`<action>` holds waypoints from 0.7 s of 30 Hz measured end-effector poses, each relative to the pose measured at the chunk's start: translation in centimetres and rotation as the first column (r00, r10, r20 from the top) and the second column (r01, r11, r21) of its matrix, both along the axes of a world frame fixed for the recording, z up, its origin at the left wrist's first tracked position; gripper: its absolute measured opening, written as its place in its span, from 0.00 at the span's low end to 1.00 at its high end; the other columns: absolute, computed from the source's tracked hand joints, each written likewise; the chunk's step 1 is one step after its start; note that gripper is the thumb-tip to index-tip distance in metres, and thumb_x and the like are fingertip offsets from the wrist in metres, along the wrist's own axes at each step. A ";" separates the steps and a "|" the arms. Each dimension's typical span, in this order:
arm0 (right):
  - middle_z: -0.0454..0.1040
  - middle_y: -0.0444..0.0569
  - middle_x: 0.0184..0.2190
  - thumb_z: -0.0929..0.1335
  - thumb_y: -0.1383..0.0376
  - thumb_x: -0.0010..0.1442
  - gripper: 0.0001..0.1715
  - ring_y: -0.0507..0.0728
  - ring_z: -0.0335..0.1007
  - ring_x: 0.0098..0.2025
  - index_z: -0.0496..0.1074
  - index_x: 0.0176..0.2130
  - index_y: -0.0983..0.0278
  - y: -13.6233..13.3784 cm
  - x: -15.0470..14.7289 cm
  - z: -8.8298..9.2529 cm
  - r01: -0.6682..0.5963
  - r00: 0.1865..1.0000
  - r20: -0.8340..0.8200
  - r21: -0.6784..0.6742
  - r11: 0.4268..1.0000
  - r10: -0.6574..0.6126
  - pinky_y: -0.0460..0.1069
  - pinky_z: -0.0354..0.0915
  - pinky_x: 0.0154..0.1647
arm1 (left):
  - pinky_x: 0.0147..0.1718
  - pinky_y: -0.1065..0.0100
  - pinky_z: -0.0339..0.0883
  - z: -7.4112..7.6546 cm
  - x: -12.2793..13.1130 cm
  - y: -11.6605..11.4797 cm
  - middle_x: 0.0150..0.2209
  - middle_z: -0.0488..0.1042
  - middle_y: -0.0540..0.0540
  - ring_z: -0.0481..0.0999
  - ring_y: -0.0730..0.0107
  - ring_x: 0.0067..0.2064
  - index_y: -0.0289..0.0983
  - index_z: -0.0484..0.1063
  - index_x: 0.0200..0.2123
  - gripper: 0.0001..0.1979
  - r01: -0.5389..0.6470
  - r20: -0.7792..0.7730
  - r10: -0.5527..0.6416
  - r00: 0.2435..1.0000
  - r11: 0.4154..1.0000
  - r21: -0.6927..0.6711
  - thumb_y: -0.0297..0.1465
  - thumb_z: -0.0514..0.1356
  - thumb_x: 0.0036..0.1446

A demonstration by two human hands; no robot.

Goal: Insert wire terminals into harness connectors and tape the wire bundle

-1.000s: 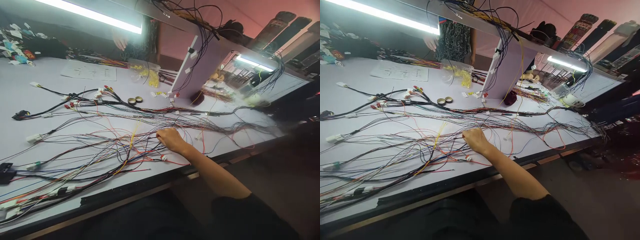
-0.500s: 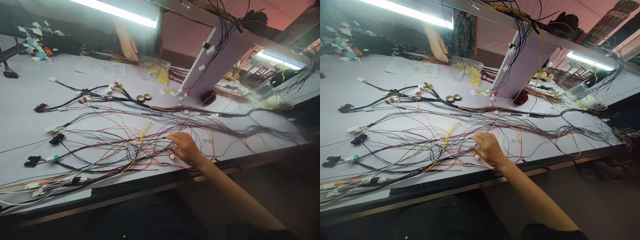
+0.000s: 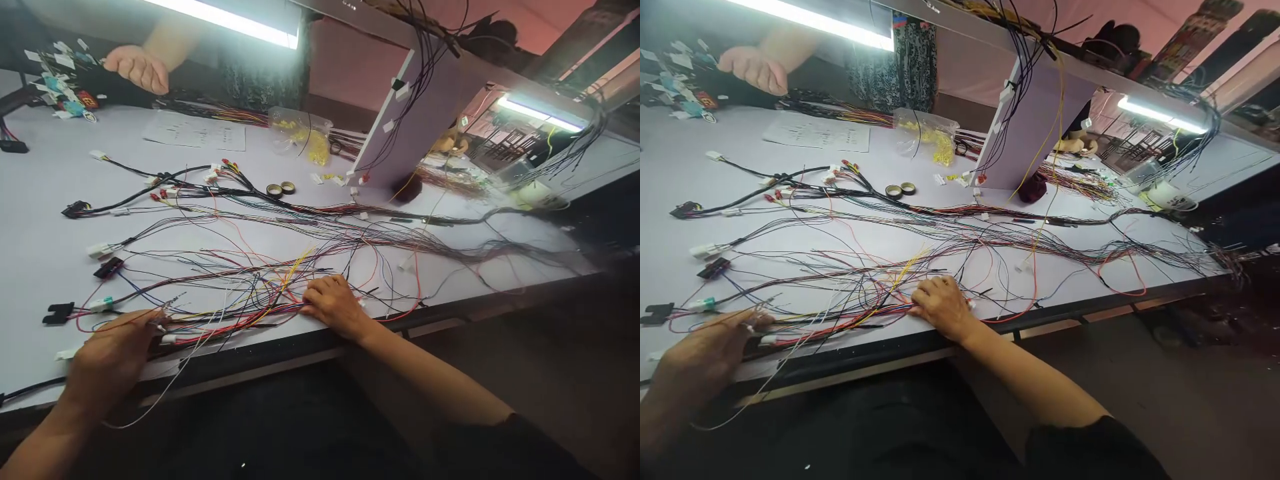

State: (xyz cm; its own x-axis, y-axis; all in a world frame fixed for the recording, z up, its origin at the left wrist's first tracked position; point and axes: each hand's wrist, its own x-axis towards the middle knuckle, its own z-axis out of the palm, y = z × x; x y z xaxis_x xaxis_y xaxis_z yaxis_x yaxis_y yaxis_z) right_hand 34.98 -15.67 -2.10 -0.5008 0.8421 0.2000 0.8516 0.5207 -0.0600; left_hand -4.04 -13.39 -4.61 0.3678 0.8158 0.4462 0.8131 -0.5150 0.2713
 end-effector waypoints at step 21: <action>0.63 0.55 0.61 0.59 0.36 0.57 0.49 0.63 0.47 0.66 0.56 0.63 0.66 2.4 -6.4 1.0 -0.241 0.957 -0.134 0.122 0.963 0.256 0.59 0.41 0.66 | 0.32 0.73 0.63 1.6 0.2 -0.3 0.28 0.74 0.52 0.74 0.74 0.31 0.39 0.70 0.30 0.13 -0.114 0.011 0.117 0.993 0.984 -0.137 0.33 0.49 0.63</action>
State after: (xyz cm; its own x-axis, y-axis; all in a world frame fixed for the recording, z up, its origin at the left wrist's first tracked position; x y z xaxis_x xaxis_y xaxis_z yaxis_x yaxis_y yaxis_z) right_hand 28.54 -13.31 -1.11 -0.6501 0.6655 0.3667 0.6802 0.7248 -0.1096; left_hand -3.82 -13.71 -2.97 0.2602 0.9059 0.3343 0.8590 -0.3752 0.3482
